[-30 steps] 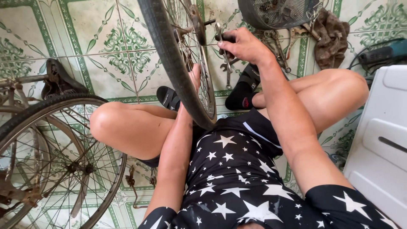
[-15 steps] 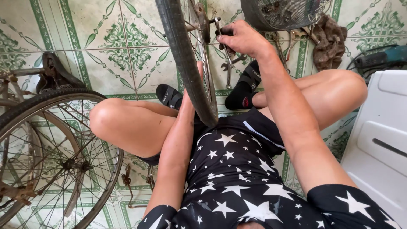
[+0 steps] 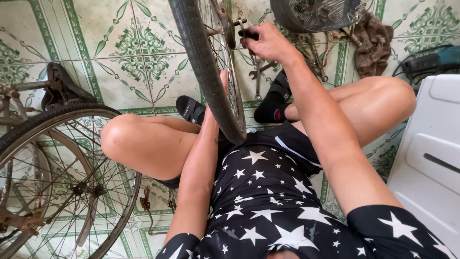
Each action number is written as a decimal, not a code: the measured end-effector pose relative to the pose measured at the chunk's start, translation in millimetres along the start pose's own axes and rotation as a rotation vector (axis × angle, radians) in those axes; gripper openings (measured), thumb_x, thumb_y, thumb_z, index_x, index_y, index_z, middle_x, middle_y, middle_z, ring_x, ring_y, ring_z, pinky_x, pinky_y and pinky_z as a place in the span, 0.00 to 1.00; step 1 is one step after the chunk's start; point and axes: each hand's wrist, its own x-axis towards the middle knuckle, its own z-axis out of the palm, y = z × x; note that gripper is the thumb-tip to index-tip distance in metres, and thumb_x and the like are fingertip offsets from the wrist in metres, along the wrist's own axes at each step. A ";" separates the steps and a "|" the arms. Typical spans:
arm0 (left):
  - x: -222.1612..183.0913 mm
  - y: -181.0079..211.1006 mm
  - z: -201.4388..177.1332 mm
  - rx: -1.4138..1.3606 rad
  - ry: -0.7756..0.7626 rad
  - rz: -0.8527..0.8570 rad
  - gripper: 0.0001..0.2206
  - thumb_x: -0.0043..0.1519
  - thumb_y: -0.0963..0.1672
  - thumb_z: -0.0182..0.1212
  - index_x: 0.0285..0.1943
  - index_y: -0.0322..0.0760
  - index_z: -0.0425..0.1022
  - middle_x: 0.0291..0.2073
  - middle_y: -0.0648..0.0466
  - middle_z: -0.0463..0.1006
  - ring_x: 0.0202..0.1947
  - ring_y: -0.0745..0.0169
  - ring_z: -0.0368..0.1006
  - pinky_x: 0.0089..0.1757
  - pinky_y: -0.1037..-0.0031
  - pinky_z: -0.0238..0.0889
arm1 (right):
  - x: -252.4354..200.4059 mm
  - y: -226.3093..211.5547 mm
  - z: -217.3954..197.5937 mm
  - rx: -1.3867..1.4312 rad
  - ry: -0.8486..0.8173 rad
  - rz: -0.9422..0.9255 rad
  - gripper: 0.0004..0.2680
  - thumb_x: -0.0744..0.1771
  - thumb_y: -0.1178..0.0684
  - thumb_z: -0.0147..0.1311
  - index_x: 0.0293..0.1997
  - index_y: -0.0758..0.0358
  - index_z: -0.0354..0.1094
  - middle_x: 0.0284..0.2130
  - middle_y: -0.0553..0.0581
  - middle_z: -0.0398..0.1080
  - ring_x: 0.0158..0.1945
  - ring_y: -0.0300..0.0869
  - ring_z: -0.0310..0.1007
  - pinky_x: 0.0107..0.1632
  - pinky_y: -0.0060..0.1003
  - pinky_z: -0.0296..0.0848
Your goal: The person works on the hub and axle area of a bicycle wheel using a small tool to turn components while the wheel is held between their legs.
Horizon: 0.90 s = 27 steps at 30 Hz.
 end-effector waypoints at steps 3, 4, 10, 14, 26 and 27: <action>3.1 1.5 -1.7 0.009 0.017 0.017 0.16 0.66 0.42 0.57 0.63 0.40 0.67 0.34 0.54 0.72 0.30 0.64 0.69 0.33 0.72 0.67 | 8.2 4.8 4.4 0.038 0.020 0.000 0.12 0.68 0.47 0.59 0.55 0.56 0.76 0.21 0.50 0.71 0.23 0.34 0.66 0.29 0.36 0.67; 3.2 1.7 -2.6 0.013 0.029 0.022 0.16 0.66 0.42 0.57 0.63 0.40 0.67 0.34 0.54 0.72 0.31 0.64 0.69 0.33 0.72 0.67 | 11.1 7.5 3.7 0.034 0.015 -0.012 0.12 0.68 0.47 0.59 0.55 0.57 0.76 0.21 0.51 0.71 0.23 0.34 0.65 0.30 0.37 0.66; -6.0 0.7 -2.7 0.040 0.020 0.013 0.15 0.66 0.41 0.57 0.62 0.40 0.67 0.34 0.55 0.73 0.31 0.65 0.69 0.33 0.72 0.67 | 32.3 43.3 16.2 0.022 0.083 -0.186 0.11 0.68 0.51 0.64 0.55 0.61 0.74 0.36 0.57 0.76 0.37 0.43 0.75 0.41 0.40 0.72; -10.3 -4.6 -7.5 0.039 0.023 -0.047 0.15 0.66 0.41 0.57 0.62 0.40 0.68 0.35 0.55 0.73 0.31 0.65 0.70 0.33 0.72 0.67 | 74.5 61.5 15.5 -0.299 0.329 -0.704 0.20 0.61 0.63 0.63 0.61 0.61 0.74 0.56 0.63 0.72 0.56 0.53 0.74 0.58 0.40 0.77; -1.0 -21.5 -4.3 -0.034 0.021 -0.067 0.15 0.65 0.41 0.57 0.61 0.40 0.68 0.35 0.55 0.73 0.31 0.65 0.70 0.33 0.72 0.68 | 18.4 53.4 9.7 0.137 0.118 -0.060 0.09 0.70 0.51 0.57 0.48 0.68 0.74 0.29 0.55 0.76 0.31 0.37 0.69 0.37 0.38 0.71; -1.9 -21.4 -4.0 -0.042 0.023 -0.067 0.15 0.65 0.41 0.57 0.61 0.40 0.68 0.35 0.55 0.73 0.31 0.65 0.70 0.33 0.72 0.68 | 6.6 49.7 8.5 0.203 0.115 -0.047 0.10 0.70 0.50 0.57 0.48 0.68 0.75 0.29 0.55 0.75 0.31 0.36 0.68 0.36 0.38 0.70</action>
